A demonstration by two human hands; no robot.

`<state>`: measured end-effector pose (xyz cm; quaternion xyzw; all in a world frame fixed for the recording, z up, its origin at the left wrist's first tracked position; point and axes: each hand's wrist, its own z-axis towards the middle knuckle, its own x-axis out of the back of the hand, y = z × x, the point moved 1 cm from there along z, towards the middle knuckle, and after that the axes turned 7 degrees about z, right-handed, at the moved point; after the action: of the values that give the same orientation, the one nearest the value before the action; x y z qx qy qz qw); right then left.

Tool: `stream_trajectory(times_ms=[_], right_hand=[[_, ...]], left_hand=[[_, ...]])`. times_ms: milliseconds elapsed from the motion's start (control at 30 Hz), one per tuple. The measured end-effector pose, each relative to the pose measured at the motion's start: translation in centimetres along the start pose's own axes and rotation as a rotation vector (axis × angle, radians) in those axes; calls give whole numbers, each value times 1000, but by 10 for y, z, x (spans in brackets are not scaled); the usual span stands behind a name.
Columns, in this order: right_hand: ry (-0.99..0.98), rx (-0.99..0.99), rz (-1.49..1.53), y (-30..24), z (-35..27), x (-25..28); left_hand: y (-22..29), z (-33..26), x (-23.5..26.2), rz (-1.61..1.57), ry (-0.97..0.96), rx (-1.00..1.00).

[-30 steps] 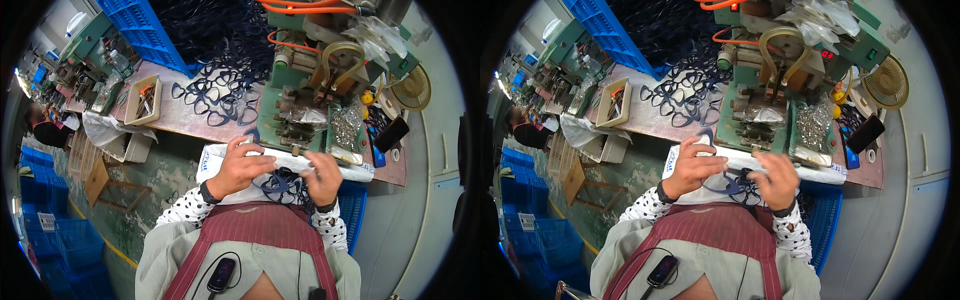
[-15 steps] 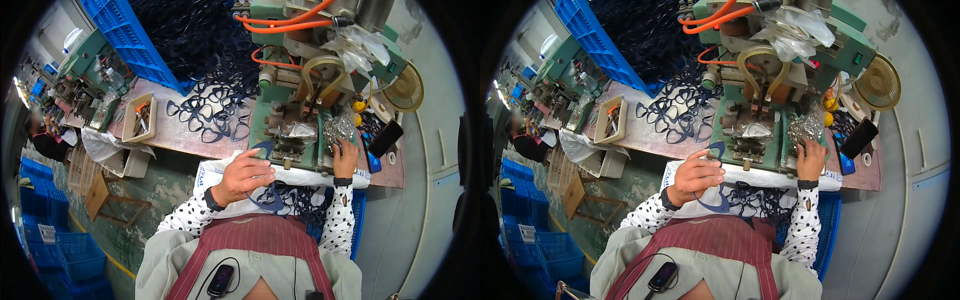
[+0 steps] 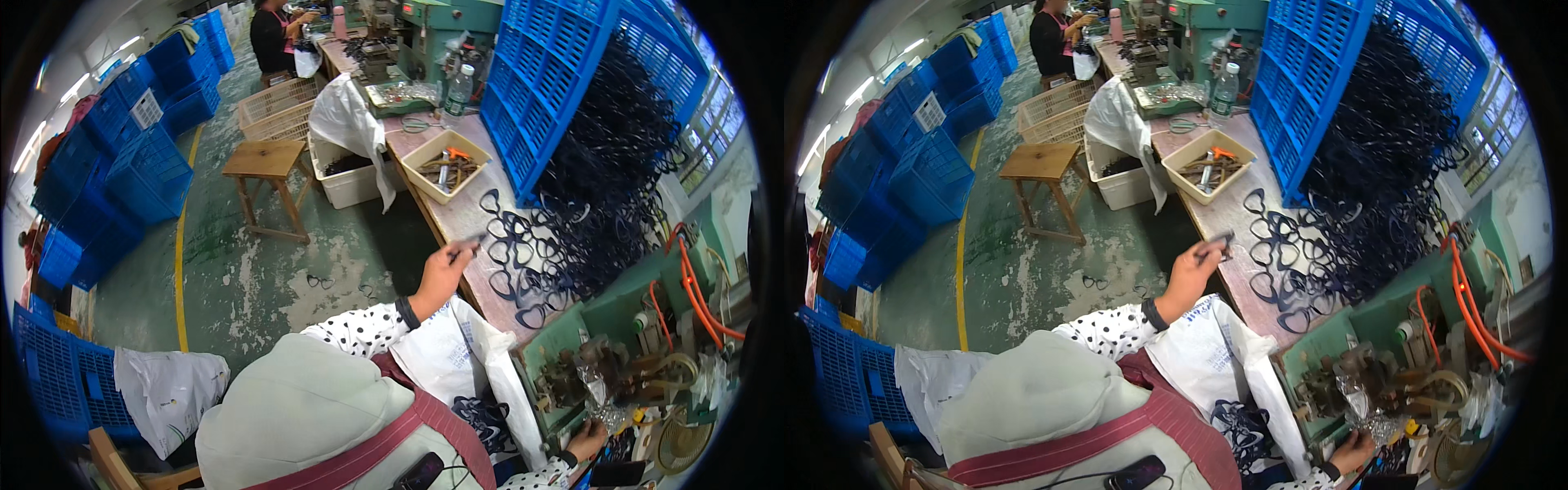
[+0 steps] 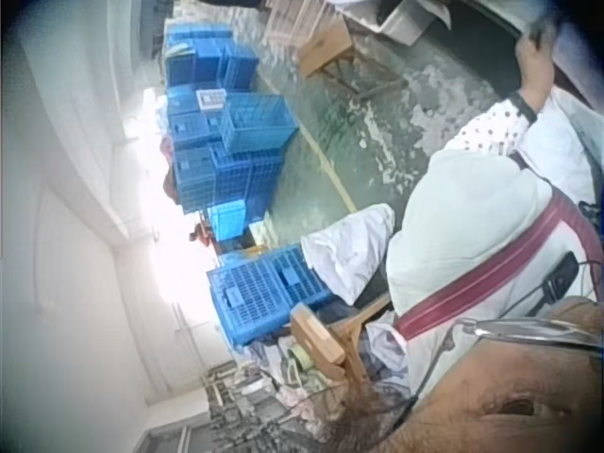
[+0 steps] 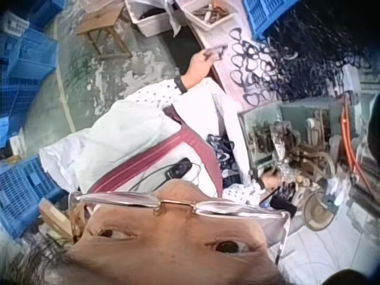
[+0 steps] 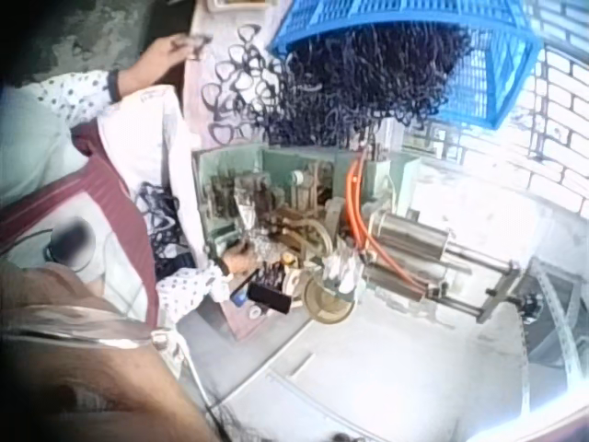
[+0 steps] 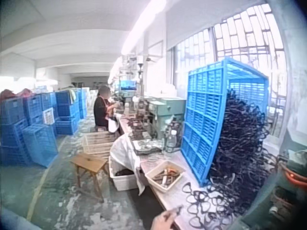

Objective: The person repeatedly picks up dark rubber loops from a pile, places them into a press machine, and removes the processed parts. The finished pieces are set aside on the table while the person continues the cycle with new loops.

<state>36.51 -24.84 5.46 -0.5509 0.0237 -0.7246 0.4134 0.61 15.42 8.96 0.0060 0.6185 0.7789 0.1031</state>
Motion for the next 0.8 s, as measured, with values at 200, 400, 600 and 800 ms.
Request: stream_trajectory(times_ms=[200,400,600,800], right_hand=[[144,-87,-90,33,-10,2],[389,-66,-87,52,-9,-2],[329,-120,-119,67,-8,2],[298,-236,26,35,-14,11]], left_hand=[[73,104,17,-552,180,-176],[81,45,1,111,-138,-460],[-17,-55,5,211,-436,-74],[-21,21,59,-43,-133,102]])
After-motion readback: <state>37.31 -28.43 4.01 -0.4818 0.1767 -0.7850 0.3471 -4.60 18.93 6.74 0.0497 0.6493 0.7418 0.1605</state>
